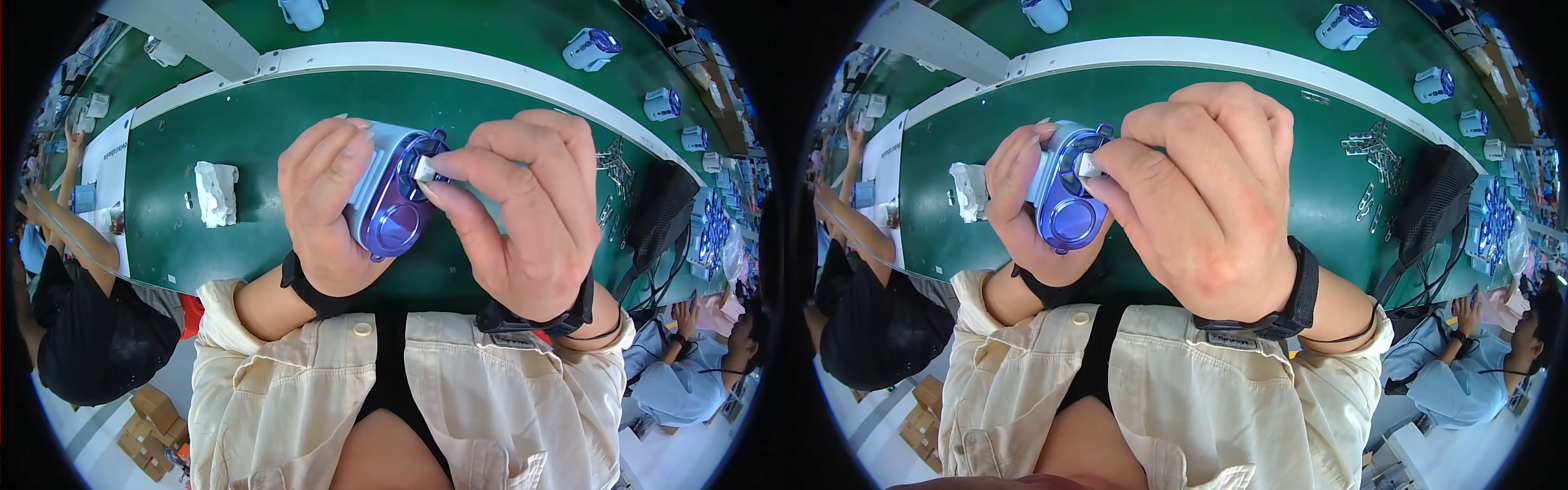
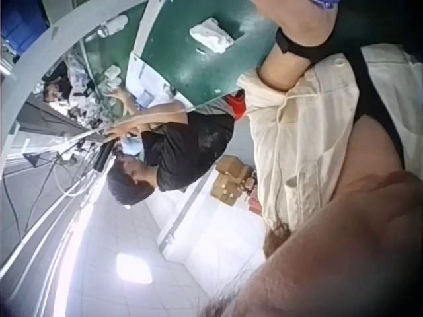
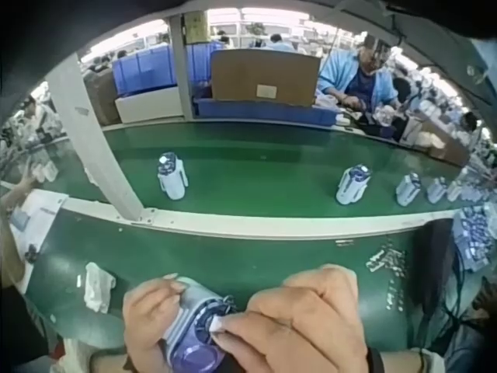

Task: The person picks up a small fan, inserts a white component into the top opening by hand, and presses it into place. This process is repeated for several units before each is placed back onto the conveyor belt.

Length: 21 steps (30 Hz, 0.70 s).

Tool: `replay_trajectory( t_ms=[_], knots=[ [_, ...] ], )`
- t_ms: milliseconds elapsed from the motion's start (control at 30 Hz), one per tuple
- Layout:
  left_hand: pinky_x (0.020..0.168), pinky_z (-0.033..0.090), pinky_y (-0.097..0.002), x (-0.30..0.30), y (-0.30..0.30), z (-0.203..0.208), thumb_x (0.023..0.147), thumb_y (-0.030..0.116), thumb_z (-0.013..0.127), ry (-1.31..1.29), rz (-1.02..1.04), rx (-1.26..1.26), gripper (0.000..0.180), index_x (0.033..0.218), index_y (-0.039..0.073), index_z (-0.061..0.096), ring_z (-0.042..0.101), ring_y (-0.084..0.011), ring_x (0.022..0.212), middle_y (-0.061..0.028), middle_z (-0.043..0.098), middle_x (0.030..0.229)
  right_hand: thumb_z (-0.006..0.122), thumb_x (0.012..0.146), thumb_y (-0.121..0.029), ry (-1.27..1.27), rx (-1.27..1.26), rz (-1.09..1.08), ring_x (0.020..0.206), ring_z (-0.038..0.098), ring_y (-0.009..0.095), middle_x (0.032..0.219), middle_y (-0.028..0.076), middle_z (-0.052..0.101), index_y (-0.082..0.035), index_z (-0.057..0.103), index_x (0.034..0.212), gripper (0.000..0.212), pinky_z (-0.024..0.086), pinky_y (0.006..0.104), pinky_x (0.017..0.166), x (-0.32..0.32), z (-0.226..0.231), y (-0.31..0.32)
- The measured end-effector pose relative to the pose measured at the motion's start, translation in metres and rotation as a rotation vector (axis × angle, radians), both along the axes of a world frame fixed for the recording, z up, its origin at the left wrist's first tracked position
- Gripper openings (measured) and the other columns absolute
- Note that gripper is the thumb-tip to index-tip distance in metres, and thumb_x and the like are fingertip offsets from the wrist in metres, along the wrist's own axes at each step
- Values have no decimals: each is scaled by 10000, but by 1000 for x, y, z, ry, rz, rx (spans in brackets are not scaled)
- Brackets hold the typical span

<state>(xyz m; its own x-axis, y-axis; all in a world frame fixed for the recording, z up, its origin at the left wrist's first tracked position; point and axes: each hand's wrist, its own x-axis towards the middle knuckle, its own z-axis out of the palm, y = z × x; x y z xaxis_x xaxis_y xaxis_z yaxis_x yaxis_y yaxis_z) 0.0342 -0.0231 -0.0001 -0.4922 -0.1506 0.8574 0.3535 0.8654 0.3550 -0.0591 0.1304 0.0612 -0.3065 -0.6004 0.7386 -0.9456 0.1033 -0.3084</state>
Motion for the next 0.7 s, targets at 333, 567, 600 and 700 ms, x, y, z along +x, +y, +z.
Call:
replay_trajectory(
  t_ms=[333, 567, 600, 700],
  knots=[
    [841, 474, -407, -2, 0, 0, 690, 106, 814, 31, -9, 22, 664, 1265, 19, 495, 584, -342, 1002, -156, 603, 1135, 781, 666, -19, -39, -47, 4, 778, 561, 266, 866, 98, 612, -13, 662, 901, 263, 450, 334, 669, 2, -2, -3],
    [862, 494, -401, 3, -1, 6, 699, 101, 822, -61, 19, -55, 691, 1278, 3, 458, 583, -337, 1025, -213, 572, 1153, 771, 680, -9, -94, -42, -10, 775, 563, 262, 863, 107, 615, -9, 664, 905, 249, 453, 327, 673, 5, -5, -2],
    [871, 505, -398, 3, -1, 6, 704, 97, 827, -101, 30, -91, 709, 1287, -5, 437, 584, -334, 1037, -241, 557, 1162, 769, 683, -9, -130, -39, -23, 774, 563, 260, 863, 110, 616, -9, 664, 905, 246, 453, 326, 674, 5, -6, -2],
    [854, 486, -402, -4, 0, -2, 681, 88, 821, -17, 29, -27, 681, 1264, 3, 480, 582, -340, 1016, -192, 584, 1141, 763, 699, -7, -176, -18, -31, 781, 565, 263, 875, 114, 618, -8, 663, 913, 236, 455, 317, 685, 8, -3, -2]
  ],
)
